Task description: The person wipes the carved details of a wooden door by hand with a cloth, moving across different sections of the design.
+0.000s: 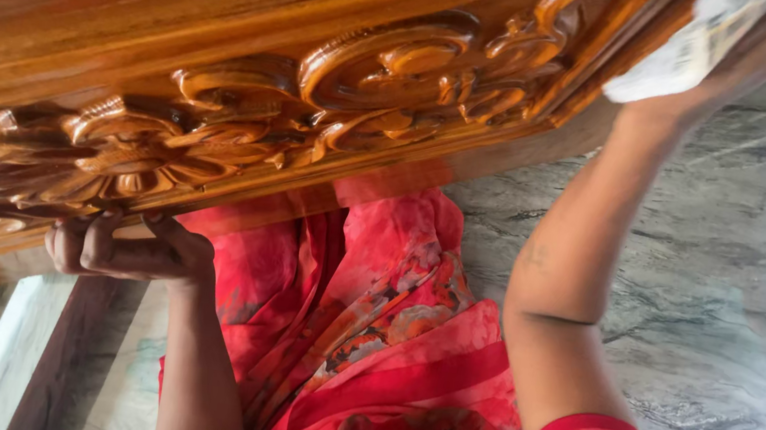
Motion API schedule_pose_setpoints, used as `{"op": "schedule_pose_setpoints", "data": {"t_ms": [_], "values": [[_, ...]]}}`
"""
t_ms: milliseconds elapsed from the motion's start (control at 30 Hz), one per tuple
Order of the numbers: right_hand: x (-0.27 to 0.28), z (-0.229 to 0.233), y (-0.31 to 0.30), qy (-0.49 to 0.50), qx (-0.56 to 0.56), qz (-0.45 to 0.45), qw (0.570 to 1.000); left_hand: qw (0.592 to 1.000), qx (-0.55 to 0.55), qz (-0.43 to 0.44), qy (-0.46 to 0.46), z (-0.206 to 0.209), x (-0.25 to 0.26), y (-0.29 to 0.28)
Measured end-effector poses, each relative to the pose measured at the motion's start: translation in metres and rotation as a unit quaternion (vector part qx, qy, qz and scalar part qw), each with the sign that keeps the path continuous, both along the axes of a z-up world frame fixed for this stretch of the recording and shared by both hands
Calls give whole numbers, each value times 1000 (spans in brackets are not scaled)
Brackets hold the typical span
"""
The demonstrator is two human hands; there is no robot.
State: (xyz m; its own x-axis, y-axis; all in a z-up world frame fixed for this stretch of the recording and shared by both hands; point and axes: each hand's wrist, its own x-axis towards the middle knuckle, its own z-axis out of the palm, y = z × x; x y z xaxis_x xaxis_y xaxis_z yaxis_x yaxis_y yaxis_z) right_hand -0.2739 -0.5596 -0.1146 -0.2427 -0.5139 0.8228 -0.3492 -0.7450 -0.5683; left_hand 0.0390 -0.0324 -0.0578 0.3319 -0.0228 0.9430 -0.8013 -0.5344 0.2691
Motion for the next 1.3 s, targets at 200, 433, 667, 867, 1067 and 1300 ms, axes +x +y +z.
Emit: {"op": "schedule_pose_setpoints", "data": {"t_ms": [200,433,667,867,1067,1300], "values": [[-12,-46,-45,-72,47,45,995,1000,9,12,10,-4,-3,2],[43,-33,79,-98,91,-3,991,1000,2,-2,-4,-2,-1,-2],[67,-58,151,-70,323,-100,939,1000,7,-24,3,9,-8,2],[110,-44,229,-119,200,10,972,998,4,-64,4,20,-16,10],[167,-34,360,40,126,117,984,992,55,-75,91,37,-41,32],[186,-106,399,373,-75,198,903,961,101,-178,186,1,-111,18]]}}
